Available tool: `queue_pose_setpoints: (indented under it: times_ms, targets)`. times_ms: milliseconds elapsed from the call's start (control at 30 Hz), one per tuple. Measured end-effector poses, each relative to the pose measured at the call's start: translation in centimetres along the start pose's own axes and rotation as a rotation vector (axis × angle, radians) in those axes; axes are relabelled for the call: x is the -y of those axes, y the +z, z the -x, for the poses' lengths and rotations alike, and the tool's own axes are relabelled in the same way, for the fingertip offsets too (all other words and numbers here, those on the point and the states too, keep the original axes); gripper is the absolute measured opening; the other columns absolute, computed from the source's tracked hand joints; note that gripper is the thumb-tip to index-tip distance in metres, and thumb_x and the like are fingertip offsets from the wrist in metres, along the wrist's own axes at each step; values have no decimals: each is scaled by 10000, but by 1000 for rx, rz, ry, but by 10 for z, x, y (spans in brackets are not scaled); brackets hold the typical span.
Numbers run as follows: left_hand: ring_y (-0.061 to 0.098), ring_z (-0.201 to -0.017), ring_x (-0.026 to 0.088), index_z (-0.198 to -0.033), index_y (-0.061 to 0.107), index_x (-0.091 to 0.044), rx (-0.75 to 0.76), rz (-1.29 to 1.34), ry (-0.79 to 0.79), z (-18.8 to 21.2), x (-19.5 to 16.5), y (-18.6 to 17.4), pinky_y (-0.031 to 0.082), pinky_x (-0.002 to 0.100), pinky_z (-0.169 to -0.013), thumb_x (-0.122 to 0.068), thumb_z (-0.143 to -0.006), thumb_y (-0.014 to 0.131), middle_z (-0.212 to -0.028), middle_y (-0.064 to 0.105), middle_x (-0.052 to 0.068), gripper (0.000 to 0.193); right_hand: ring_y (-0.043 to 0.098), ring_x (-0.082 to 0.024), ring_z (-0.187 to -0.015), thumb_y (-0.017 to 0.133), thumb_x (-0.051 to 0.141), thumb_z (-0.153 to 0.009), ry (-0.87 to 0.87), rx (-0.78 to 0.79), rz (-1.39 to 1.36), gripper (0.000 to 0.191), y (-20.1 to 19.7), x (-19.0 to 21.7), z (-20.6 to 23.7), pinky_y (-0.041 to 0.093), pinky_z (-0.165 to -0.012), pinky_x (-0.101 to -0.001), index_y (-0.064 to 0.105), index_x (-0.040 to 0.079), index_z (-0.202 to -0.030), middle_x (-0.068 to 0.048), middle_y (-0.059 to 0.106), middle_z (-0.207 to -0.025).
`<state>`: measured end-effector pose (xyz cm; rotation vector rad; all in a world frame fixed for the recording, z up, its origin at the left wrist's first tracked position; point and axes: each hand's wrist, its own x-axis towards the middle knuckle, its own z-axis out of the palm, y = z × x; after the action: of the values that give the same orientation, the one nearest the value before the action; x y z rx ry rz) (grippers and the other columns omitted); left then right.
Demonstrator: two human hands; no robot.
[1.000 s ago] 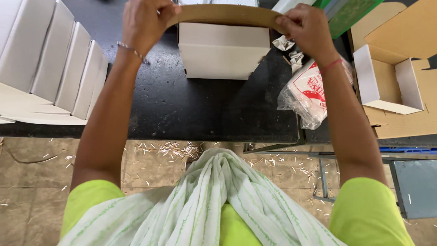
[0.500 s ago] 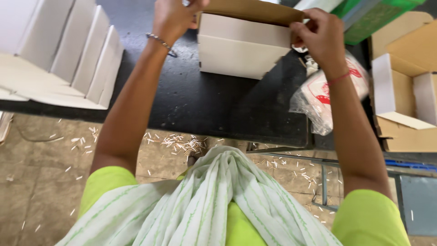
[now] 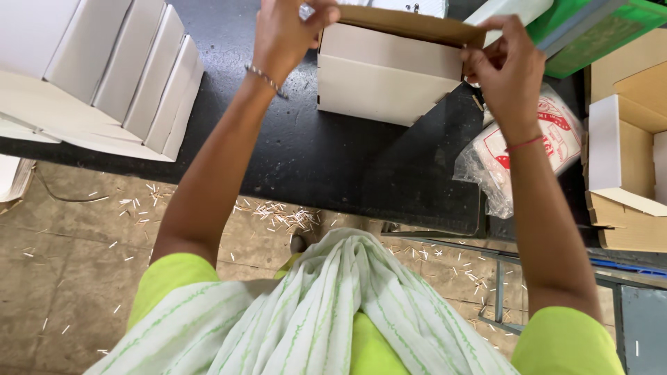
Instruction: The person folds flat white cardboard boxes into shape and places bubble-wrapped LED panel lights inside them. They close each box, stack the finished boxes on the table, and insert white cardboard inserts into an open shipping carton.
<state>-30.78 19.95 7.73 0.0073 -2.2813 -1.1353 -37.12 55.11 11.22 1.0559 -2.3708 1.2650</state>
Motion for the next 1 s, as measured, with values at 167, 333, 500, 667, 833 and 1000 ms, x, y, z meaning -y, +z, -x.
queue_pose_setpoints:
  times_ms: [167,333,500,667,833,1000]
  targets:
    - [735,-1037,245,-1059,770,-149,-186,-237,334,49,-3,3,612,347,-773,-319,-976,806,-1221,735,17,193,666,-277,-1157,763,-7,-1011,-129,-178,266,161,23,3,34,537,-982,-394,657,12,-1132,-128,704,-1246]
    - [672,-1247,306,-932,668,-113,-170,-270,420,53,5,14,619,363,-833,-435,-958,848,-1373,696,63,371,451,-379,-1464,746,65,-1087,-190,-178,386,179,27,-17,48,353,-1241,-466,592,11,-1012,-185,570,-1539]
    - [710,-1169,267,-1001,622,-81,-22,-242,381,51,-1,7,608,386,-850,-523,-925,887,-1325,740,48,521,451,-322,-1471,632,274,-1149,9,-108,-137,286,16,-29,63,339,-1257,-478,574,29,-1283,-131,529,-1545]
    - [679,-1204,289,-1246,599,-91,-12,-157,329,116,-9,-3,573,404,-994,-447,-886,871,-1272,696,90,575,611,-247,-1151,394,632,-989,927,-88,-1112,625,47,-27,115,519,-990,-515,631,119,-1256,-66,671,-1243]
    - [580,-1348,369,-1385,488,-51,21,-56,297,213,-2,-16,545,426,-1093,-461,-861,839,-1532,474,141,753,657,-193,-1150,587,450,-1017,909,63,-1228,463,101,-46,160,518,-1025,-380,611,99,-1319,-45,683,-1249]
    - [620,-1266,292,-1523,410,-10,-180,93,-78,289,20,-45,549,406,-1079,-336,-959,761,-1587,380,176,739,683,-208,-1057,610,332,-998,996,-81,-1262,354,123,-47,177,553,-935,-357,653,60,-1221,-62,712,-1148]
